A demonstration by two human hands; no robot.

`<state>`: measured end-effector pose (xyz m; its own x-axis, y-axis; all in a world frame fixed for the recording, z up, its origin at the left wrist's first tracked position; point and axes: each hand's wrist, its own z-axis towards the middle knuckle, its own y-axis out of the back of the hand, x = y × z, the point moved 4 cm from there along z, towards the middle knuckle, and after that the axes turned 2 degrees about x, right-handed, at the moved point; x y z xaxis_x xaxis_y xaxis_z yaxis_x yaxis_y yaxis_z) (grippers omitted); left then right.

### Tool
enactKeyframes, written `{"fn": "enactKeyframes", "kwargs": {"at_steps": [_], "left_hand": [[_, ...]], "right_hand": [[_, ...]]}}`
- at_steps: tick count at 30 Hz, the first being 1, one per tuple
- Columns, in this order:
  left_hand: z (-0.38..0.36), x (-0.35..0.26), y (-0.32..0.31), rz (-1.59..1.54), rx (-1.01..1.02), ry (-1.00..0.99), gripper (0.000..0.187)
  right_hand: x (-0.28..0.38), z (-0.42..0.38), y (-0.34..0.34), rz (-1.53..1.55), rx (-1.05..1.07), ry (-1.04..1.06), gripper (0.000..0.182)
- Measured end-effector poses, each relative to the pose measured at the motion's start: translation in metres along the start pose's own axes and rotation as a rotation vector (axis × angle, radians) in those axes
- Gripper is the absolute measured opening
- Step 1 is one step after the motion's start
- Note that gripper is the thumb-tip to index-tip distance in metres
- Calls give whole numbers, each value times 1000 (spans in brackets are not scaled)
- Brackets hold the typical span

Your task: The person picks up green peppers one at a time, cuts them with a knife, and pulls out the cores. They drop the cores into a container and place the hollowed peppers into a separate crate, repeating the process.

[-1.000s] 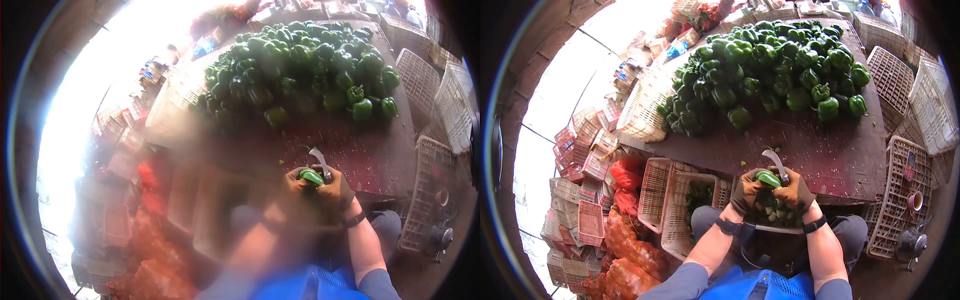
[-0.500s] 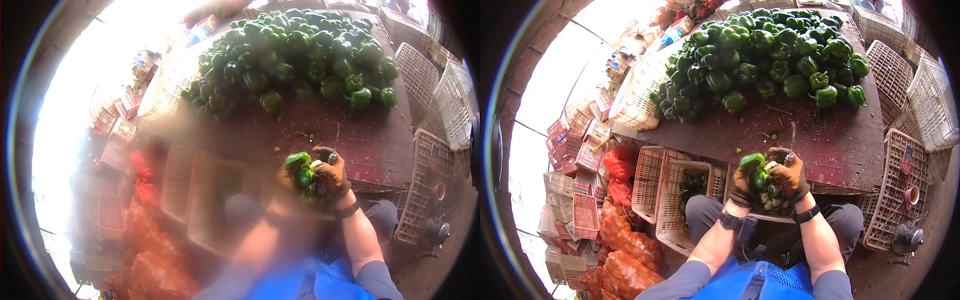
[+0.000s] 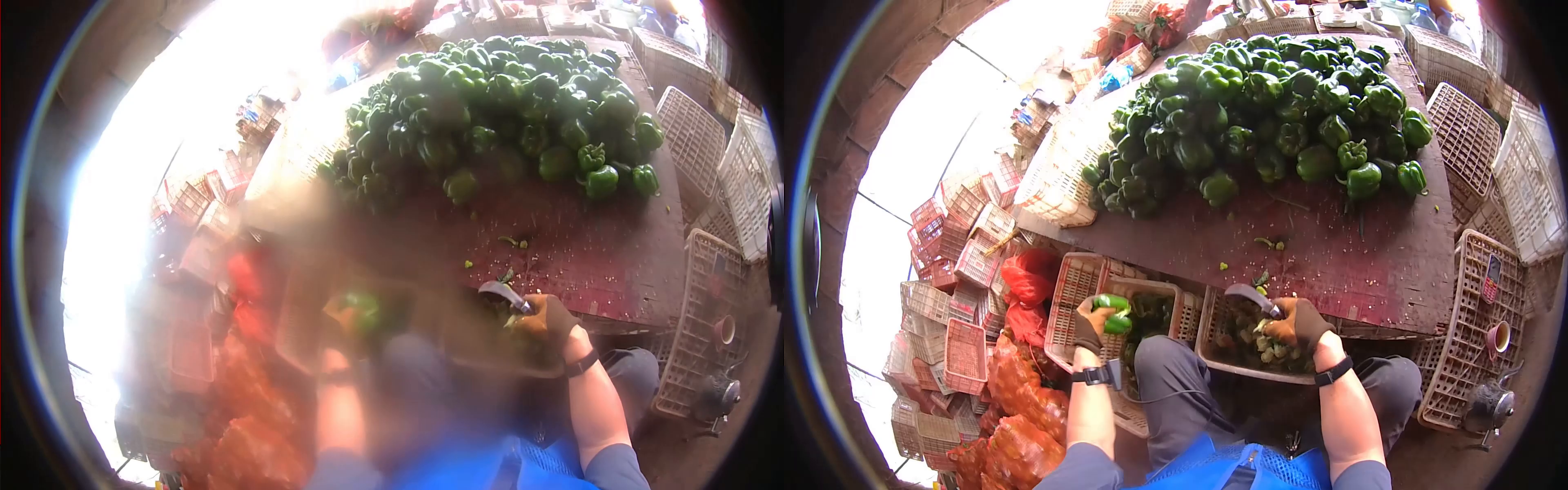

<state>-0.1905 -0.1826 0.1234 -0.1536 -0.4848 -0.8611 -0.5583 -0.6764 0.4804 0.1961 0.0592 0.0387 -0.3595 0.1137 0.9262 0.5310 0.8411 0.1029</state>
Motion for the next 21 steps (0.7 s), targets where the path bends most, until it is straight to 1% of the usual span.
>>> {"fn": "enactKeyframes", "kwargs": {"at_steps": [1,2,3,4,6,7,8,9,10,11,13,14,15,16,17,18,21], "left_hand": [[29,44,28,333,-95,-149,48],[31,34,26,447,-97,-165,53],[33,20,22,560,-100,-182,59],[39,7,5,403,-24,-216,62],[62,-20,-41,346,15,-307,66],[63,-49,-76,344,54,-283,69],[75,-68,-107,286,93,-355,74],[95,-80,-140,158,174,-435,82],[117,-99,-174,-79,207,-407,83],[133,-124,-202,50,184,-536,85],[130,-194,-254,-167,313,-661,88],[151,-209,-271,-27,191,-732,93],[173,-223,-289,115,58,-786,98],[186,-243,-305,77,56,-845,104],[188,-266,-313,131,13,-874,106],[188,-289,-318,213,-40,-893,106],[224,-325,-332,397,-158,-947,106]], "right_hand": [[1,-3,1,-22,-5,-6,46],[1,-4,1,-43,-10,-13,48],[0,-3,3,-61,-65,-27,47],[-1,-1,5,-81,-122,-39,47],[-1,4,12,-93,-203,-62,48],[-3,7,13,-28,-254,-40,49],[-8,10,12,38,-303,-19,51],[-11,12,13,103,-352,1,52],[-7,12,16,75,-365,10,55],[-9,15,18,97,-396,42,56],[-14,20,24,136,-456,101,57],[-9,24,31,204,-421,82,55],[-8,25,36,173,-454,97,54],[-9,25,39,143,-486,111,52],[-10,24,41,113,-519,125,51],[-8,25,43,225,-518,138,45],[2,23,53,542,-498,156,41]]}}
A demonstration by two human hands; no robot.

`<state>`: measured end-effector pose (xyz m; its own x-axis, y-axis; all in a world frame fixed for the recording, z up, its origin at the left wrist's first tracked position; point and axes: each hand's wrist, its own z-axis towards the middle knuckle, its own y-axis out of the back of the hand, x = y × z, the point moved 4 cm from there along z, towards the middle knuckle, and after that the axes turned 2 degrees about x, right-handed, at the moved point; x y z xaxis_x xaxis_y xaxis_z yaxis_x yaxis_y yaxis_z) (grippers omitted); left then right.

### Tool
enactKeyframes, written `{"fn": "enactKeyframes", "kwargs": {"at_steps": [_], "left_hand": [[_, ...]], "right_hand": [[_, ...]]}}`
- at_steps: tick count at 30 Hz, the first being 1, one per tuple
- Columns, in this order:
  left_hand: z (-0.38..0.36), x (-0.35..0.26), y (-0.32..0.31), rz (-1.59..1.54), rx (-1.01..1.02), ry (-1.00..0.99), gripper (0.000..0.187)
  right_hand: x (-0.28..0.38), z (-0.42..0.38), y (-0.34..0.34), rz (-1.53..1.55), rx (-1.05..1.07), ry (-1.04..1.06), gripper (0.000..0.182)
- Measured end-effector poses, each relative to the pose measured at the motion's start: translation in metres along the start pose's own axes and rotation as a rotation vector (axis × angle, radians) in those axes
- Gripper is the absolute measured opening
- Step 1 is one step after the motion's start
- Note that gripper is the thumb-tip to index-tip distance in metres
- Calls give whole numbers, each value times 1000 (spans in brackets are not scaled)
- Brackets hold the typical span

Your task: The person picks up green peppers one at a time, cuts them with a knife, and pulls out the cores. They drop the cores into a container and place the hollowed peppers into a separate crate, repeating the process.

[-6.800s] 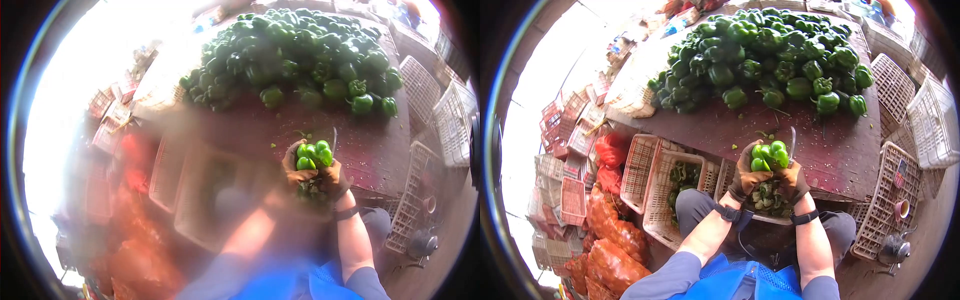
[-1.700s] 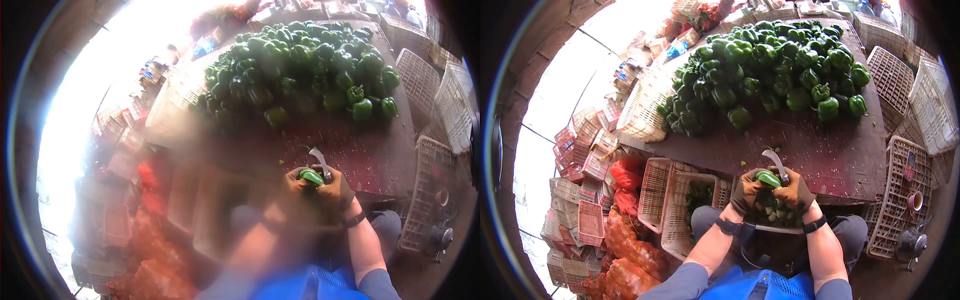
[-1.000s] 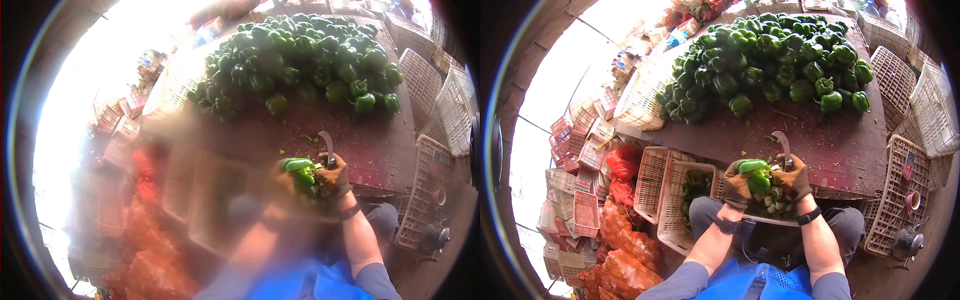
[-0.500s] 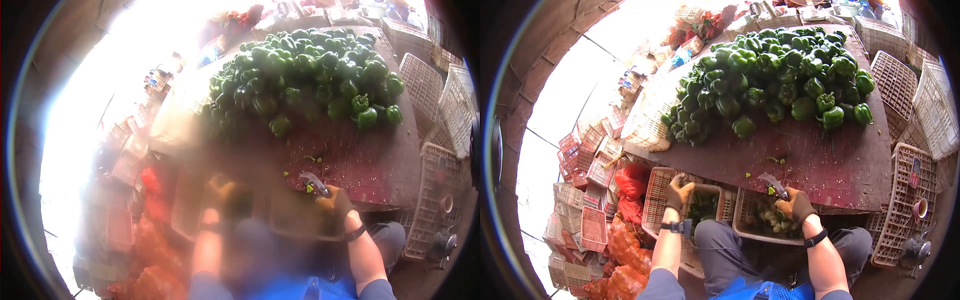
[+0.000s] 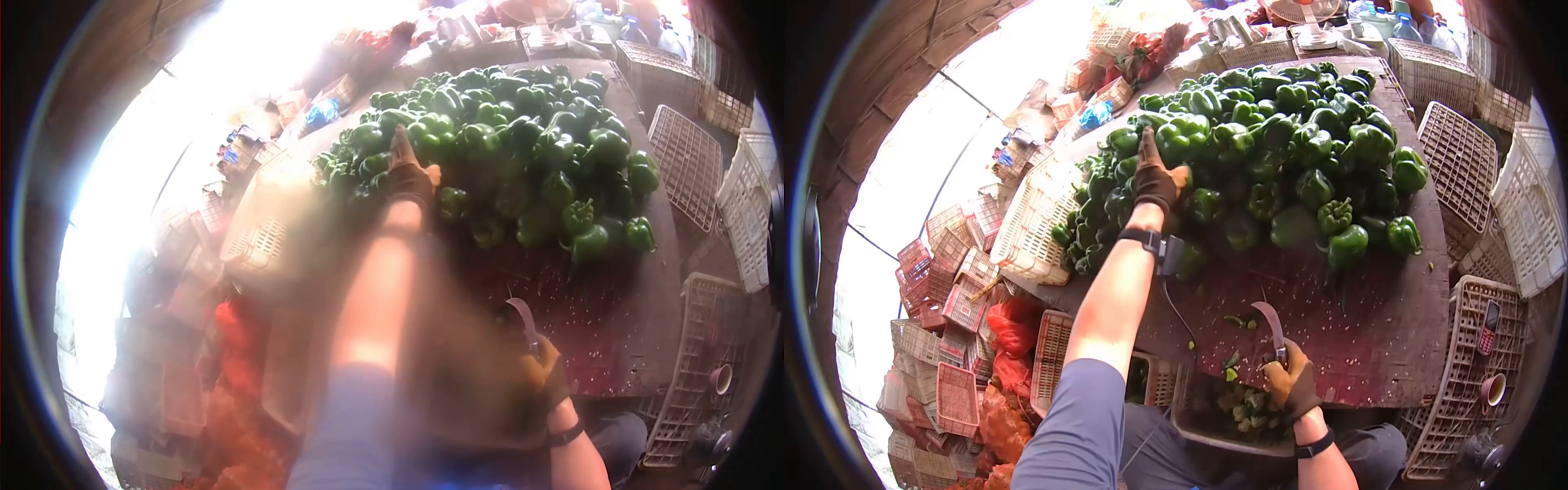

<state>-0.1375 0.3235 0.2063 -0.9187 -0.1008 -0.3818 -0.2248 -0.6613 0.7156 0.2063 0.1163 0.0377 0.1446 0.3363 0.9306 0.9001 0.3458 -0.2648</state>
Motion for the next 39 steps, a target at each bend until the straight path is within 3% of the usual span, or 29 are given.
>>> {"fn": "enactKeyframes", "kwargs": {"at_steps": [4,8,9,13,18,20,24,26,28,32,33,36,39], "left_hand": [[43,28,-19,166,80,-46,109],[56,40,-34,109,160,-104,106],[60,42,-37,88,122,-135,95],[47,31,-33,131,-75,-224,81],[0,0,12,-182,-278,-181,85],[-41,-9,30,-294,-188,-192,85],[-156,-6,28,-435,204,-113,86],[-209,-17,28,-441,375,179,86],[-248,-7,19,-365,453,280,88],[-290,-29,28,-543,390,405,87],[-295,-37,36,-603,380,446,87],[-296,-57,48,-417,509,369,86],[-308,-54,43,-337,462,345,87]], "right_hand": [[1,12,8,40,-20,-7,40],[1,18,9,111,-2,-16,38],[-1,19,9,97,-9,-9,38],[2,18,7,52,-28,-24,36],[11,17,0,21,-124,114,36],[15,18,1,-33,-167,216,38],[24,13,-4,-204,-199,274,39],[18,13,-9,-273,-185,242,41],[24,7,-20,-280,-153,162,42],[18,4,-31,-488,-165,295,44],[18,3,-32,-498,-103,222,46],[9,2,-34,-639,-146,206,46],[6,-1,-34,-717,-162,202,46]]}}
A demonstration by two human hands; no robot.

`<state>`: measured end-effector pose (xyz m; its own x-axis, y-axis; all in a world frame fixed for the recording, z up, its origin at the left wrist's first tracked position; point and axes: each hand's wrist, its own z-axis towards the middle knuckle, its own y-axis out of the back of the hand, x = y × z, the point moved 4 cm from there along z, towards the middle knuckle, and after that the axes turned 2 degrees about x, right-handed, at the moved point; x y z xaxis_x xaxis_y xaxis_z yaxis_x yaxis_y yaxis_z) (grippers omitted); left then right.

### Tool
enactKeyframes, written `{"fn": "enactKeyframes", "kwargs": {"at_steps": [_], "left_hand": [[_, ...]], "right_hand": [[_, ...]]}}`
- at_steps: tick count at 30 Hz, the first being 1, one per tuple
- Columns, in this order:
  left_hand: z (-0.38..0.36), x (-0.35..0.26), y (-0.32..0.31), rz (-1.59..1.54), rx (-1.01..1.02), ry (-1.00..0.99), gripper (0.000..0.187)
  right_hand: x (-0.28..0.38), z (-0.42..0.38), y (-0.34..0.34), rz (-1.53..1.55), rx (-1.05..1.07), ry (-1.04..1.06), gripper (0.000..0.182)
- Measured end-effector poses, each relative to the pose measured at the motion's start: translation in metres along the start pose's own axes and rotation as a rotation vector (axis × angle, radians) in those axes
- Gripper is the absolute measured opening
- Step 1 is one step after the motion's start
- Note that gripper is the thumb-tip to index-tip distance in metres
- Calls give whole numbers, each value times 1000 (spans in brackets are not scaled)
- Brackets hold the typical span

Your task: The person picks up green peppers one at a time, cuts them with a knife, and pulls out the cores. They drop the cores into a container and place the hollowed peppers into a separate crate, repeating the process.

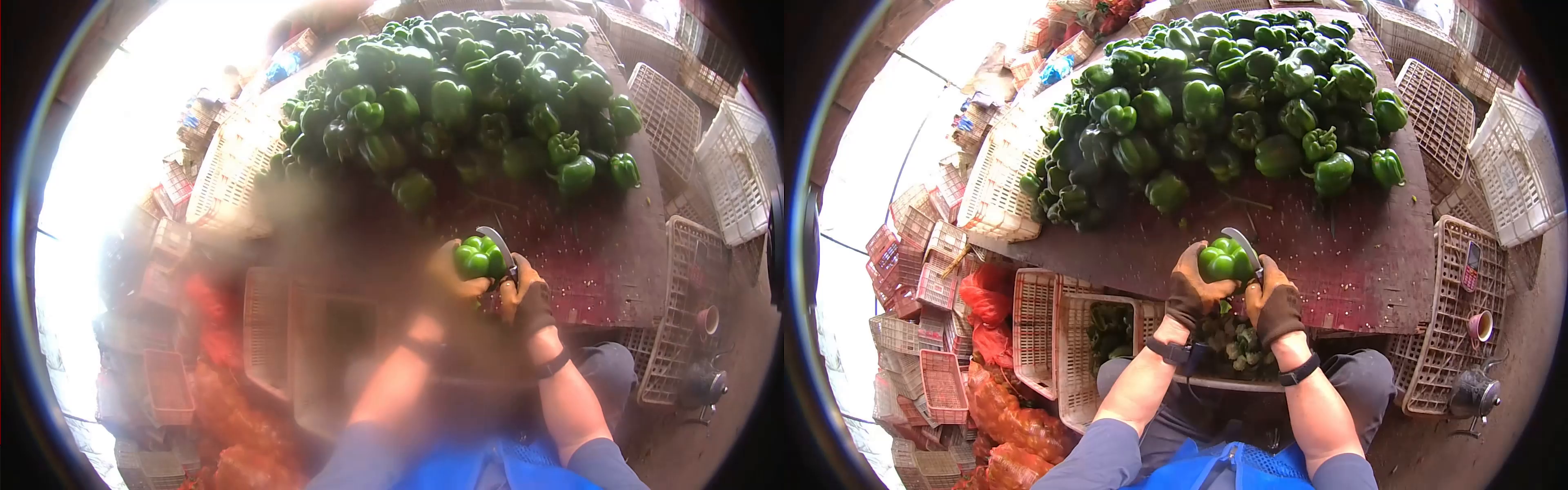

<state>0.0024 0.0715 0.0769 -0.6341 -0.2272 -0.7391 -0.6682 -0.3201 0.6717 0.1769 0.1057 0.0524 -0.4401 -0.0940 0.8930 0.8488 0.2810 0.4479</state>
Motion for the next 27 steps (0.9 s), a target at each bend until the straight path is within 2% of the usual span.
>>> {"fn": "enactKeyframes", "kwargs": {"at_steps": [4,7,8,12,15,16,19,20,23,24,27], "left_hand": [[-1,6,-4,-13,-44,26,85],[1,12,-5,-206,-93,99,85],[0,10,-4,-122,-161,23,83],[1,-4,5,-522,-117,312,69],[9,19,0,-584,-126,272,62],[7,18,2,-727,-117,328,54],[-4,3,12,-914,-103,469,49],[-7,0,14,-906,-14,360,49],[-15,18,-5,-765,163,235,47],[-23,21,-14,-733,237,192,46],[-34,18,-27,-745,203,96,48]], "right_hand": [[2,1,-4,-172,71,-49,47],[-6,-3,-14,-239,102,-33,49],[-9,-4,-16,-242,101,-26,49],[-13,-18,-16,-363,269,-107,49],[-11,-25,-5,-294,228,-80,47],[-10,-26,2,-270,209,-84,45],[-5,-27,19,76,262,-212,51],[-14,-25,15,258,245,-206,58],[-8,-19,7,579,287,-201,64],[-11,-15,6,570,291,-231,69],[-17,-8,8,704,322,-106,72]]}}
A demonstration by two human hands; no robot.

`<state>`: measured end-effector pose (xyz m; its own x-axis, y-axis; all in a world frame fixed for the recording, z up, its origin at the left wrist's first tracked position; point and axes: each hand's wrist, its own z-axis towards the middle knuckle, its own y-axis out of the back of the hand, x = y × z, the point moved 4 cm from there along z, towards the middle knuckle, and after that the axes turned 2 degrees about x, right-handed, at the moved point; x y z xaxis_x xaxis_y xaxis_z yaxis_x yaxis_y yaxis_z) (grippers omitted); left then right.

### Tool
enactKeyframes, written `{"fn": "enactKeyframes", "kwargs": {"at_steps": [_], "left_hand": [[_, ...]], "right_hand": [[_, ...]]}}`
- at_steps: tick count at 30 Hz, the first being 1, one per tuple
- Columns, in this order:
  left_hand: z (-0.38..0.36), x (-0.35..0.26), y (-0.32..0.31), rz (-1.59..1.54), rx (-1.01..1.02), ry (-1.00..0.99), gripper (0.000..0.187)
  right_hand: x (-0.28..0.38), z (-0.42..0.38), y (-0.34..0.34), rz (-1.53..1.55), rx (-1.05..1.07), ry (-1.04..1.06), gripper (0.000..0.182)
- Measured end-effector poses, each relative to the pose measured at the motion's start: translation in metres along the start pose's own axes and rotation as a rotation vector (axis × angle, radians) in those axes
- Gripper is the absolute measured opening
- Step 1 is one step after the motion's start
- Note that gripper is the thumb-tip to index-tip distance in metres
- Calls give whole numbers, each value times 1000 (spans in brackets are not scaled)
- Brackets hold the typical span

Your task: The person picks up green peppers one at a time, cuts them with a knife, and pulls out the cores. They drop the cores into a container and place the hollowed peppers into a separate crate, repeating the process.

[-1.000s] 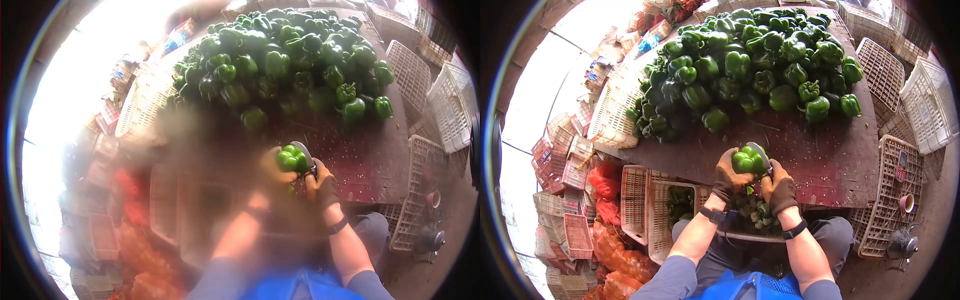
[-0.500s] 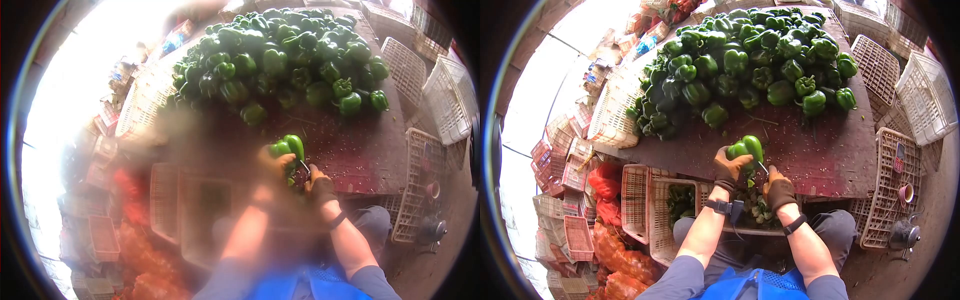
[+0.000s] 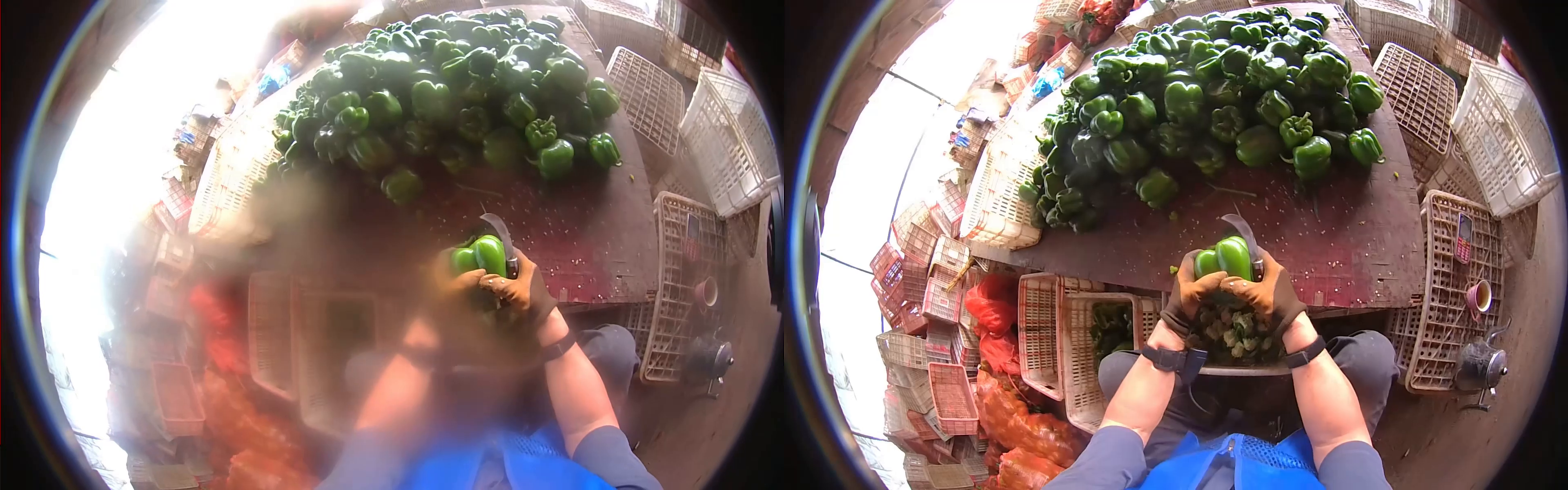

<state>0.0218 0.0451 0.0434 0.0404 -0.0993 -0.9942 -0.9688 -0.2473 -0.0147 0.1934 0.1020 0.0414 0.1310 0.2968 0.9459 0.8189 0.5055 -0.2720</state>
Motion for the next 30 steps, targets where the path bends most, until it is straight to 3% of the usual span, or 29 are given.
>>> {"fn": "enactKeyframes", "kwargs": {"at_steps": [4,6,8,13,16,17,20,21,24,25,28,30], "left_hand": [[-5,-3,-5,-14,-64,44,45],[-13,-14,-11,118,-111,-196,40],[-18,-23,-16,131,-137,-269,36],[-18,-14,-16,42,-171,-177,32],[-11,-7,-14,-69,-77,-189,28],[-9,-4,-14,-196,-40,-104,27],[-6,2,-13,-576,68,149,26],[13,93,30,-388,25,-56,27],[18,29,-2,-797,238,324,28],[31,32,7,-423,64,276,29],[42,14,14,390,-301,-295,48],[19,-46,-24,767,-113,-515,61]], "right_hand": [[-3,0,0,38,17,92,63],[2,-3,-1,102,26,81,61],[6,-5,-1,151,32,68,58],[6,-1,2,166,31,57,48],[-6,0,12,217,25,3,40],[-13,4,18,341,28,13,35],[-1,-1,24,196,10,-1,32],[-1,-3,24,256,-9,-40,31],[-22,1,29,461,-87,-187,30],[-17,0,26,358,-169,-105,30],[-47,10,31,429,-262,-138,33],[-43,9,28,429,-262,-129,37]]}}
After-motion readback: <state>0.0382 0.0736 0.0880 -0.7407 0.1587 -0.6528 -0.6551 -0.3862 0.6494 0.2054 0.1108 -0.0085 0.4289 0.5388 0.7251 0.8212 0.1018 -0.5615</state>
